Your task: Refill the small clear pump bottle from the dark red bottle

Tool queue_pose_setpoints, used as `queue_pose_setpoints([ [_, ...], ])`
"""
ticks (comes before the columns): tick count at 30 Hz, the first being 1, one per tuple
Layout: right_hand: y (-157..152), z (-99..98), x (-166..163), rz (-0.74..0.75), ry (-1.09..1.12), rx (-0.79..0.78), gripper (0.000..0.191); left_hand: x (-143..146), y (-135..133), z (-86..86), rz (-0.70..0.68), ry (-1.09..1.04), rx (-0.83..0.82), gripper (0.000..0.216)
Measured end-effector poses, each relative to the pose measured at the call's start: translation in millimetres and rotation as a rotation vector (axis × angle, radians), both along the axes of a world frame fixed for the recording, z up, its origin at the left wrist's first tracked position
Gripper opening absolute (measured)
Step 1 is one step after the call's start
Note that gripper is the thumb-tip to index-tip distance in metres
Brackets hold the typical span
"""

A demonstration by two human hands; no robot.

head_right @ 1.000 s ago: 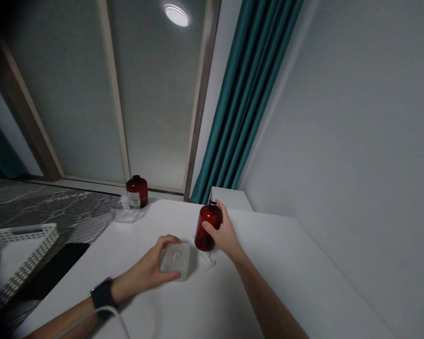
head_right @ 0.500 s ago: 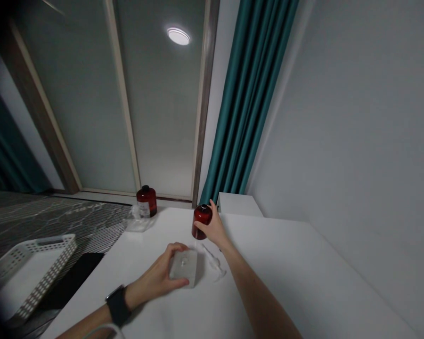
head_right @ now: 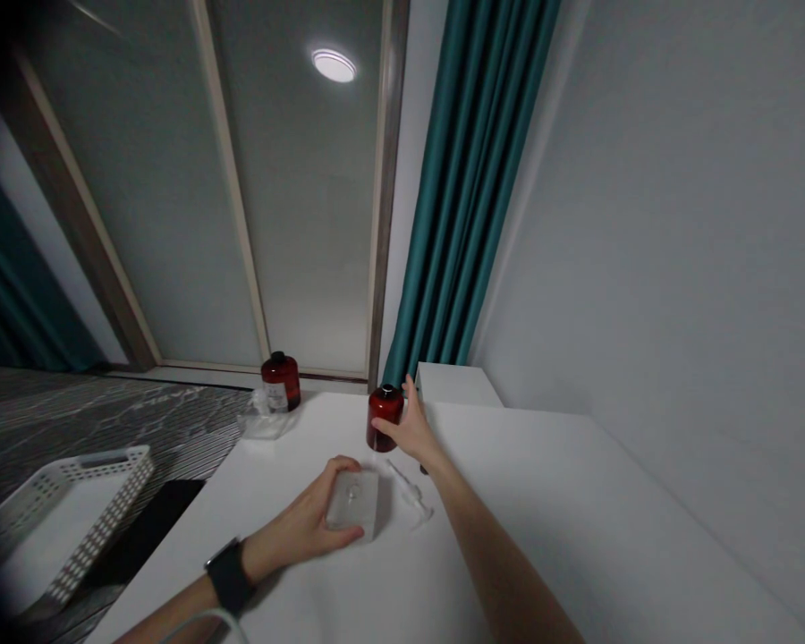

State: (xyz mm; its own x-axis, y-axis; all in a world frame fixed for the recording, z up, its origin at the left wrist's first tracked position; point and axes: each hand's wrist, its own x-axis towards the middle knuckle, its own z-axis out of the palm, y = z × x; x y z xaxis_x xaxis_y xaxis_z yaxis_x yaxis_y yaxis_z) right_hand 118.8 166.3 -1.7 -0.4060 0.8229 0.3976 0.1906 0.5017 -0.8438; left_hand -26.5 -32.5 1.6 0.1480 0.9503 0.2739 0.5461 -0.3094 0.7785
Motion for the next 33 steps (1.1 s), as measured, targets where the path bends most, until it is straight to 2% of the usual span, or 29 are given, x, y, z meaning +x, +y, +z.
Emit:
queue_pose_setpoints([
  [2,-6,6.1,11,-0.05,-0.01,0.034,0.104,-2,1,1.5,-0.001,0.056,0.038,0.072],
  [4,-15,13.1,24,-0.092,-0.007,0.074,0.088,-4,2,3.8,-0.014,0.11,0.078,0.078],
  [7,-32,20.3,43,-0.162,0.004,0.141,0.07,-10,4,9.1,-0.066,0.194,0.107,0.075],
  [10,-51,17.8,58,-0.243,-0.07,0.28,0.048,-16,3,16.1,-0.107,0.29,0.121,0.072],
  [13,-69,6.1,65,-0.223,-0.144,0.293,0.027,-21,2,22.7,-0.094,0.408,0.134,0.069],
  [18,-95,-8.9,66,-0.142,-0.27,0.282,0.019,-22,0,27.0,-0.081,0.514,0.138,0.063],
  [24,-100,-5.9,66,-0.101,-0.325,0.291,0.011,-27,0,27.8,-0.051,0.47,0.102,0.06],
  [29,-100,-6.4,68,-0.052,-0.349,0.294,0.012,-29,-2,31.0,-0.024,0.461,0.044,0.046],
  [33,-102,-4.5,68,-0.024,-0.362,0.304,0.014,-25,-2,31.2,-0.003,0.442,0.004,0.045],
])
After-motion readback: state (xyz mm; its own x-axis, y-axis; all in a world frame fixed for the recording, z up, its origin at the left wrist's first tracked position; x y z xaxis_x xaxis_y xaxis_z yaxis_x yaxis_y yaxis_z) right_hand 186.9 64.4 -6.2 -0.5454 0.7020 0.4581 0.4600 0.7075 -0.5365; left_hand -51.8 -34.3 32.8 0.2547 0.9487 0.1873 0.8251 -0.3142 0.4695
